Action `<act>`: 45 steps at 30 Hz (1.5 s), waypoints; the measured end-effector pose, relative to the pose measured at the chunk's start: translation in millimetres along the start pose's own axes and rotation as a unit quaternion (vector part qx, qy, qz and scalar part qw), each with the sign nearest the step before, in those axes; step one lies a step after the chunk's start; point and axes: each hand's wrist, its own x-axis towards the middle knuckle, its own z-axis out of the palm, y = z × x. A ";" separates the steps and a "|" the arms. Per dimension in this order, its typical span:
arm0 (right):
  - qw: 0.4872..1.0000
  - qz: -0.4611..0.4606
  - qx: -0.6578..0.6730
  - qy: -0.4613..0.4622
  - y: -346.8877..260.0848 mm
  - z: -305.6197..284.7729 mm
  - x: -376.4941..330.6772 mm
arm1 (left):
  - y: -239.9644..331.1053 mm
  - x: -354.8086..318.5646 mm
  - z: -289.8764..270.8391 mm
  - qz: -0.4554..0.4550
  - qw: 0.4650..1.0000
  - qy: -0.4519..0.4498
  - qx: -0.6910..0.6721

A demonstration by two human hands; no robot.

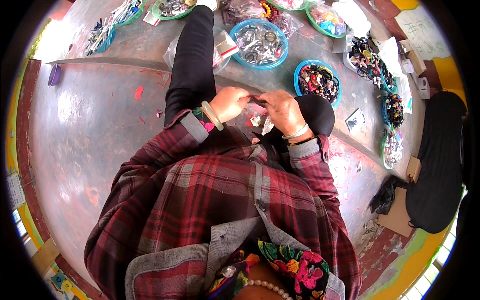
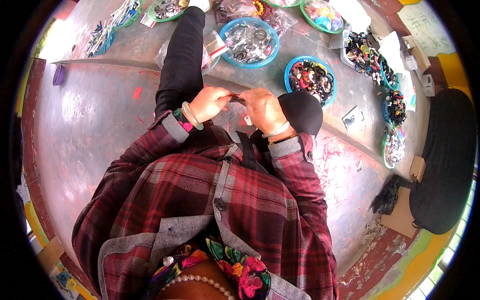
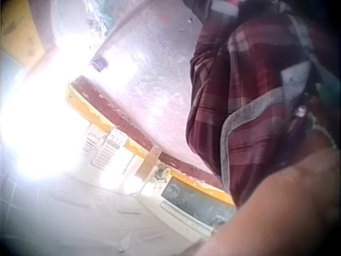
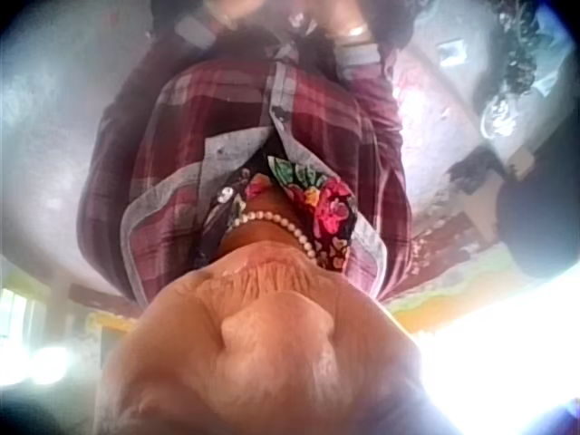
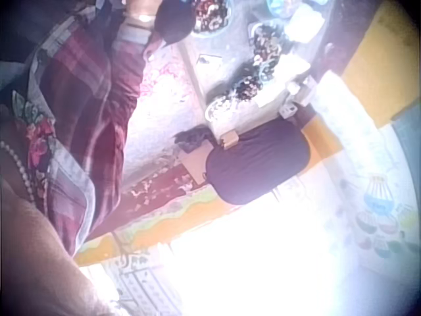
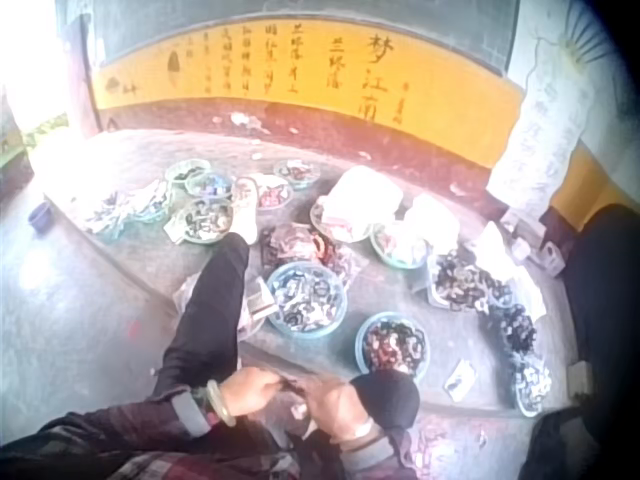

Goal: The person sits on the floor and packs small hair accessories into clear plastic bags. They pick up items from blue bowls, place them into bags, and seal them. The person handles hair ties and clips one by one, organizing them into individual packages.

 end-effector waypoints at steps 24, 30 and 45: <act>0.996 0.075 0.043 0.023 -12.7 -9.3 5.7 | 19.6 -3.7 -9.8 -0.204 0.876 -0.104 -0.424; 0.998 0.023 0.003 0.058 -20.7 -13.1 11.3 | 23.8 -5.0 -7.9 -0.202 0.874 -0.100 -0.431; 0.988 0.135 0.065 0.046 -4.0 -4.4 4.0 | 25.5 -7.8 -6.3 -0.203 0.857 -0.044 -0.472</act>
